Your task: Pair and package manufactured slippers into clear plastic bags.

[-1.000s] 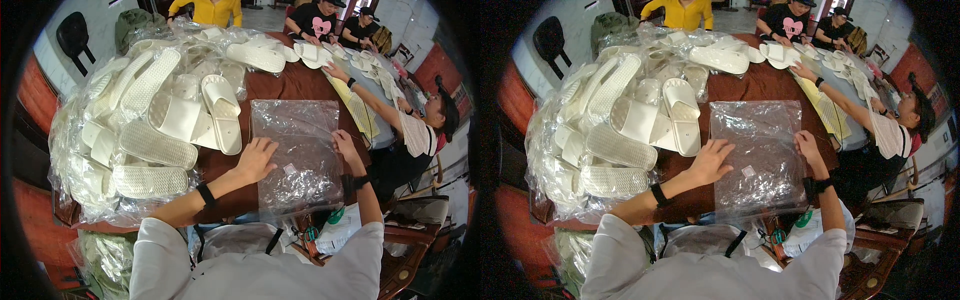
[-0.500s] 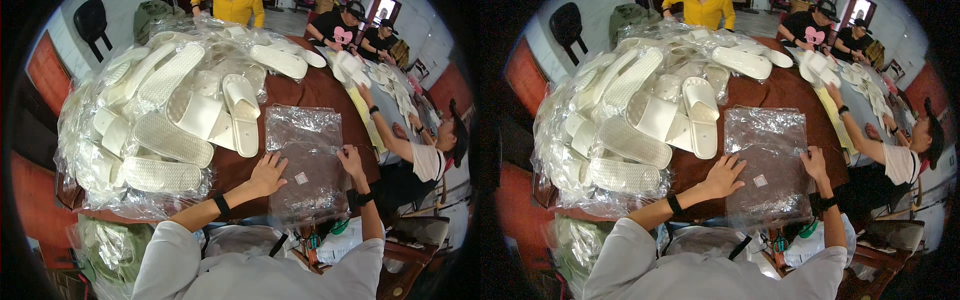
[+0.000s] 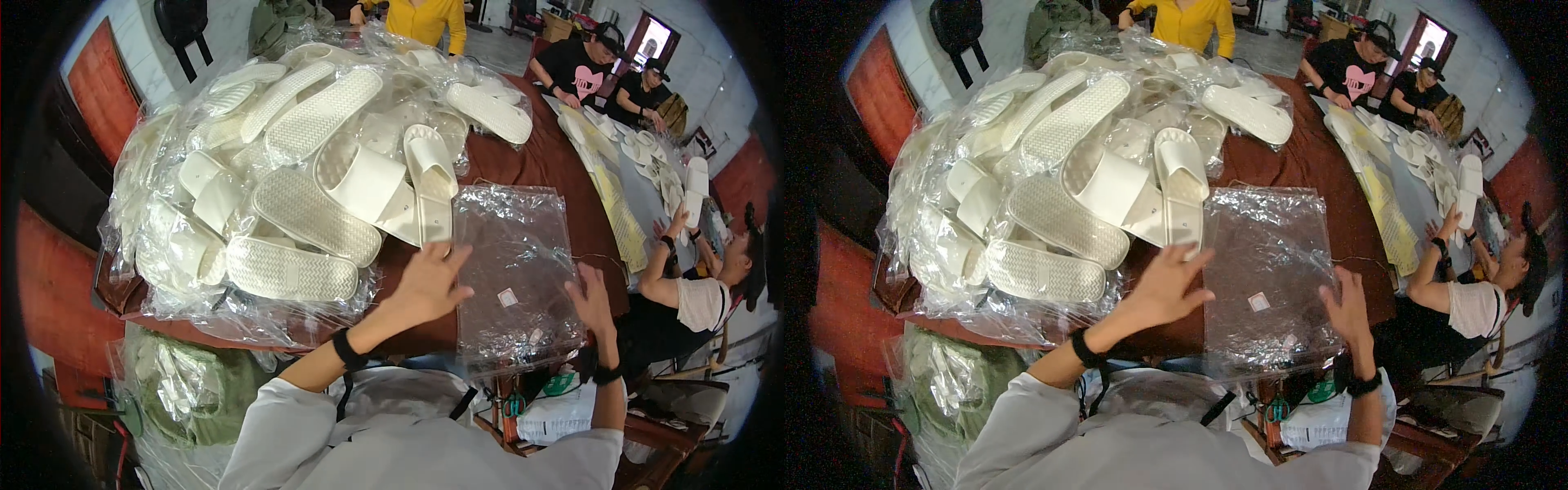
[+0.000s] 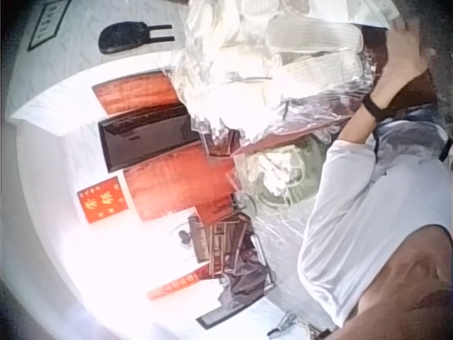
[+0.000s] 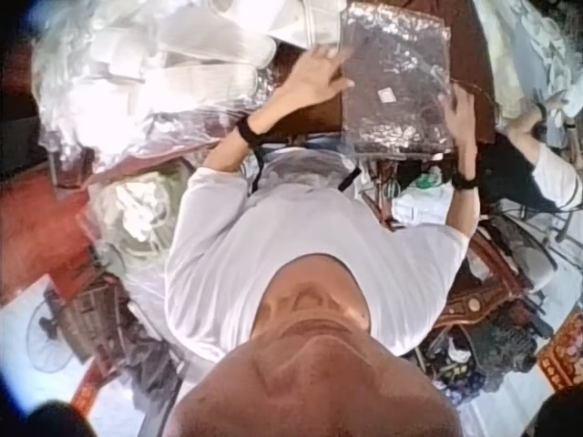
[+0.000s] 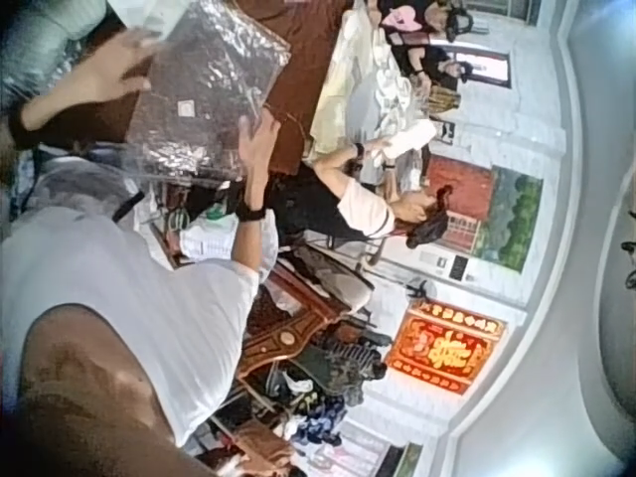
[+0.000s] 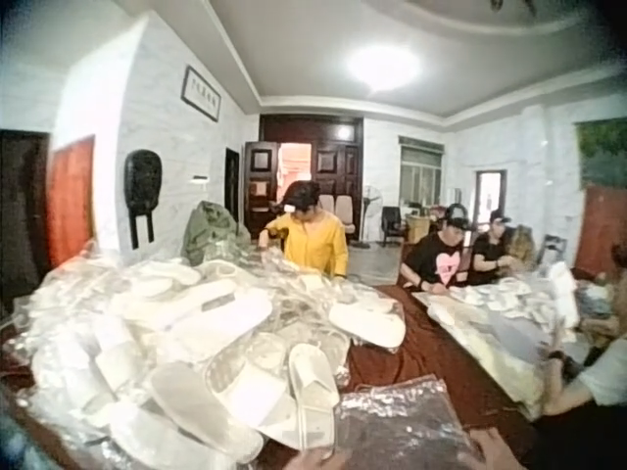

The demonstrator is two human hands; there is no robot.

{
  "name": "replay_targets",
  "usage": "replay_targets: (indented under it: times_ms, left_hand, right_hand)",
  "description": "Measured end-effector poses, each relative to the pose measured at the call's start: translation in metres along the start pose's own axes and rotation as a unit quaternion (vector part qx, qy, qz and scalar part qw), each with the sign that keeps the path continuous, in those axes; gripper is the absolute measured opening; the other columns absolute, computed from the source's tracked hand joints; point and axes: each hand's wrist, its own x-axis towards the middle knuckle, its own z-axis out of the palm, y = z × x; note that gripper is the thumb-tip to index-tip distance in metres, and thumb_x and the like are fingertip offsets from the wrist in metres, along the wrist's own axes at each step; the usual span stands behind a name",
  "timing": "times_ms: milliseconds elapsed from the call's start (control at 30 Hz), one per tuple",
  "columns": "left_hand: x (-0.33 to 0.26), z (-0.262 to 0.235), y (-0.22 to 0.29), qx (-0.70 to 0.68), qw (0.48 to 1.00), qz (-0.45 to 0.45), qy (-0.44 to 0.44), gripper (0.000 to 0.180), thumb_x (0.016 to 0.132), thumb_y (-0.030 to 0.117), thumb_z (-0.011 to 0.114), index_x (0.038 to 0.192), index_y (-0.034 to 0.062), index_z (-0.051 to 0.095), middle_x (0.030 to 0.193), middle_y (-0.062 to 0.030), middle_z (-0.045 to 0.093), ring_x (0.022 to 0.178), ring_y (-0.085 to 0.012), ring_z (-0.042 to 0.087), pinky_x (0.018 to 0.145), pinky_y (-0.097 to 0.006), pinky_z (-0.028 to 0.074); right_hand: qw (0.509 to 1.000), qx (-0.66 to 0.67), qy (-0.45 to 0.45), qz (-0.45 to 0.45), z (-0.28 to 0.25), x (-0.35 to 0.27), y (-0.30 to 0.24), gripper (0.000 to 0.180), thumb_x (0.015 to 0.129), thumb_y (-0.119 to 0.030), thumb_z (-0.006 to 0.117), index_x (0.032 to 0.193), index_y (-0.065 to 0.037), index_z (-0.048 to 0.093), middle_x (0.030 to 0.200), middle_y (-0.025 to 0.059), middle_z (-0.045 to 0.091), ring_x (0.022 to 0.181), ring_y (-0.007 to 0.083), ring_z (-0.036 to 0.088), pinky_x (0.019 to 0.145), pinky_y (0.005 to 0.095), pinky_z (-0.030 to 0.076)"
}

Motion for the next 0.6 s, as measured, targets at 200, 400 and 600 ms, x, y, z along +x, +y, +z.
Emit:
replay_targets:
  times_ms: [200,400,600]
  left_hand:
    - [0.014,-0.065,-0.041,0.170,0.926,-0.067,0.331,0.063,0.071,0.019,0.075,0.126,0.0054,0.048,0.119,-0.0223,0.046,0.107,-0.0389,0.044,0.091,-0.047,0.039]
    - [0.027,-0.085,-0.084,0.170,0.926,-0.140,0.308,0.064,0.069,0.015,0.075,0.124,-0.0006,0.046,0.114,-0.0217,0.050,0.104,-0.0386,0.049,0.089,-0.046,0.039]
    - [0.033,-0.097,-0.096,0.093,0.935,-0.092,0.330,0.061,0.067,0.007,0.074,0.121,0.0003,0.047,0.112,-0.0219,0.052,0.103,-0.0399,0.052,0.087,-0.046,0.042]
  right_hand:
    - [0.992,0.081,-0.095,-0.036,0.012,-0.058,-0.090,0.044,0.085,-0.023,0.062,0.121,-0.001,0.051,0.114,0.0200,0.051,0.106,0.0356,0.051,0.092,0.0390,0.041]
    - [0.987,0.071,-0.089,-0.112,0.048,-0.059,-0.140,0.049,0.085,-0.027,0.064,0.123,0.001,0.048,0.116,0.0212,0.047,0.108,0.0379,0.048,0.091,0.0427,0.040]
    - [0.983,0.032,-0.070,-0.164,0.056,-0.050,-0.183,0.053,0.083,-0.024,0.066,0.123,0.004,0.045,0.115,0.0207,0.047,0.103,0.0390,0.049,0.088,0.0445,0.042]
